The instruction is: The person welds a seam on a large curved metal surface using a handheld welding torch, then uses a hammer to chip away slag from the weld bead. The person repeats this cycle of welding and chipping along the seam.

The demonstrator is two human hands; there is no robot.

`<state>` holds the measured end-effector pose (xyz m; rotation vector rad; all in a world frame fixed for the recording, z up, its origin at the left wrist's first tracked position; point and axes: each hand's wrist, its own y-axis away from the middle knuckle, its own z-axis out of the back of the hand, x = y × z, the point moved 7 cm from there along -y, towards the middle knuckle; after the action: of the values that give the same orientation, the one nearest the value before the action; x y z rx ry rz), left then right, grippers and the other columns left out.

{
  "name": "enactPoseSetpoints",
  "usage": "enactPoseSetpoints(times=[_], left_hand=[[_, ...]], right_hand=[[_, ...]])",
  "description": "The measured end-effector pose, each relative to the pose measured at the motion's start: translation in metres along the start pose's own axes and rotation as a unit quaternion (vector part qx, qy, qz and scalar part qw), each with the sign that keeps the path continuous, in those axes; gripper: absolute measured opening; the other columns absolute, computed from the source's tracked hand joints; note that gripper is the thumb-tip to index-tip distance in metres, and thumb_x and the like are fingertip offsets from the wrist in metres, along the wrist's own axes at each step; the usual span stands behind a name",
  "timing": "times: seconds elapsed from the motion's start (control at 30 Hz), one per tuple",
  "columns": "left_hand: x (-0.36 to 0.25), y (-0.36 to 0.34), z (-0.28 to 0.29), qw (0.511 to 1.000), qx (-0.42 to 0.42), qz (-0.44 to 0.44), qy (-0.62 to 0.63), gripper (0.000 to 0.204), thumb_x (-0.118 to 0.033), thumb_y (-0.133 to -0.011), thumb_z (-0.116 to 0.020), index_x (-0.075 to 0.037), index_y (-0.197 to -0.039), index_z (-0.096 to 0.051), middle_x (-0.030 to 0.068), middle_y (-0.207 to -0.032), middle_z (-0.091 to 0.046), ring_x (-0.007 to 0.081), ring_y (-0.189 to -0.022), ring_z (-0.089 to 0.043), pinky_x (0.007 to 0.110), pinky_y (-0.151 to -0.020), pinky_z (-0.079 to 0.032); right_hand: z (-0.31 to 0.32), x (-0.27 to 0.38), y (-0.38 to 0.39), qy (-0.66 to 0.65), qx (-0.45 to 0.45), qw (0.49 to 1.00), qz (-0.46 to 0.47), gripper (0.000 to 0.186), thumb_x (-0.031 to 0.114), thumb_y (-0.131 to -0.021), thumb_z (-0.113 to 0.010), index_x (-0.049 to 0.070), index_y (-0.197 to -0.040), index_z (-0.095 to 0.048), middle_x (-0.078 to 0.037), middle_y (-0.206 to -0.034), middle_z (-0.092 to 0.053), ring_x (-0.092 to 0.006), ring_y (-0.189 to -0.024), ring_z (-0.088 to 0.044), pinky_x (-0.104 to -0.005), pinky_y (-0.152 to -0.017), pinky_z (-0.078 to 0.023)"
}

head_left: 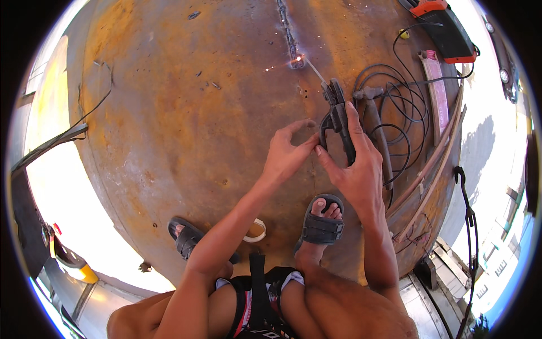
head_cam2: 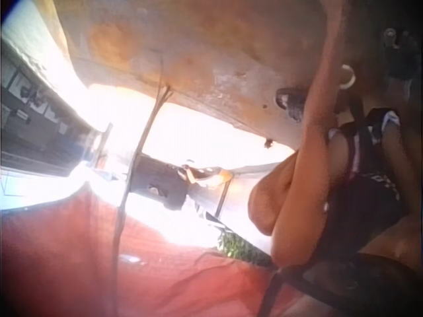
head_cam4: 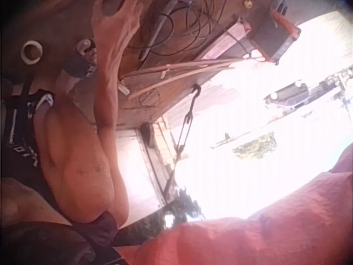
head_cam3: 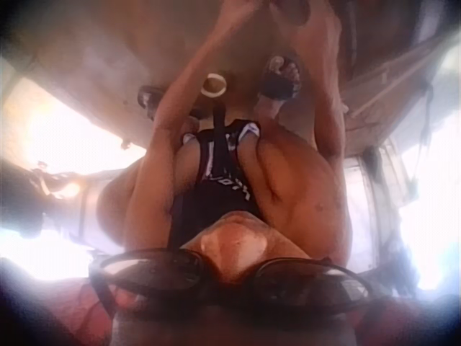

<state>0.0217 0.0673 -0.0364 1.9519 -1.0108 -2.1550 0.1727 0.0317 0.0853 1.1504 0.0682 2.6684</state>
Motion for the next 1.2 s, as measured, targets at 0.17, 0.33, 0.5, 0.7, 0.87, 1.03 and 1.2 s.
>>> enactPoseSetpoints(times=[0.17,0.33,0.5,0.7,0.87,1.03,1.2], left_hand=[[-0.002,0.003,0.000,1.000,-0.004,-0.004,-0.004,0.055,-0.028,-0.102,-0.074,0.007,-0.144,-0.070,0.0207,-0.134,-0.077,0.0260,-0.140,-0.062,0.047,-0.127,-0.039],[0.006,-0.001,0.001,1.000,-0.005,0.010,0.015,0.053,-0.028,-0.102,-0.074,0.006,-0.143,-0.071,0.0171,-0.128,-0.078,0.0231,-0.130,-0.066,0.043,-0.120,-0.044],[0.011,-0.003,0.002,1.000,-0.009,0.010,0.020,0.048,-0.025,-0.104,-0.073,0.006,-0.141,-0.073,0.0134,-0.126,-0.078,0.0183,-0.120,-0.068,0.037,-0.108,-0.051],[0.013,-0.005,0.002,1.000,-0.006,0.021,0.022,0.046,-0.022,-0.105,-0.072,0.005,-0.142,-0.072,0.0116,-0.126,-0.078,0.0166,-0.118,-0.069,0.035,-0.105,-0.052],[0.009,-0.006,0.002,1.000,-0.013,0.000,0.009,0.049,-0.026,-0.105,-0.073,0.005,-0.142,-0.072,0.0140,-0.130,-0.078,0.0188,-0.123,-0.069,0.038,-0.110,-0.051],[0.008,-0.005,0.005,1.000,-0.016,0.003,0.013,0.052,-0.032,-0.105,-0.074,0.004,-0.141,-0.072,0.0153,-0.132,-0.078,0.0214,-0.127,-0.067,0.041,-0.114,-0.050],[0.006,-0.005,0.005,1.000,-0.012,0.008,-0.006,0.053,-0.031,-0.105,-0.074,0.004,-0.143,-0.071,0.0142,-0.133,-0.077,0.0204,-0.128,-0.067,0.039,-0.113,-0.051]], right_hand=[[0.000,0.000,-0.001,0.012,0.009,1.000,0.005,0.094,0.011,-0.089,-0.088,0.007,-0.172,-0.043,-0.026,-0.131,-0.077,-0.0390,-0.119,-0.078,-0.0445,-0.100,-0.060],[0.000,0.003,-0.005,0.015,0.019,1.000,0.002,0.094,0.011,-0.089,-0.088,0.006,-0.172,-0.043,-0.026,-0.130,-0.077,-0.0397,-0.118,-0.078,-0.0446,-0.101,-0.060],[-0.003,-0.001,-0.007,0.008,0.005,1.000,0.023,0.098,0.022,-0.089,-0.090,0.014,-0.173,-0.043,-0.026,-0.107,-0.074,-0.0478,-0.097,-0.075,-0.0527,-0.085,-0.059],[-0.003,0.000,-0.008,0.017,0.008,0.999,0.032,0.098,0.022,-0.089,-0.090,0.015,-0.174,-0.041,-0.025,-0.108,-0.075,-0.0470,-0.096,-0.075,-0.0526,-0.085,-0.059],[-0.003,-0.001,-0.009,0.019,0.007,0.999,0.036,0.099,0.022,-0.089,-0.090,0.015,-0.175,-0.041,-0.024,-0.107,-0.075,-0.0449,-0.095,-0.077,-0.0519,-0.085,-0.059],[-0.004,0.001,-0.010,0.025,0.011,0.999,0.035,0.098,0.022,-0.090,-0.090,0.015,-0.175,-0.041,-0.024,-0.106,-0.075,-0.0436,-0.094,-0.077,-0.0513,-0.084,-0.060],[-0.004,0.001,-0.010,0.030,0.012,0.999,0.043,0.098,0.023,-0.090,-0.089,0.015,-0.175,-0.040,-0.024,-0.106,-0.075,-0.0437,-0.092,-0.077,-0.0515,-0.083,-0.060]])
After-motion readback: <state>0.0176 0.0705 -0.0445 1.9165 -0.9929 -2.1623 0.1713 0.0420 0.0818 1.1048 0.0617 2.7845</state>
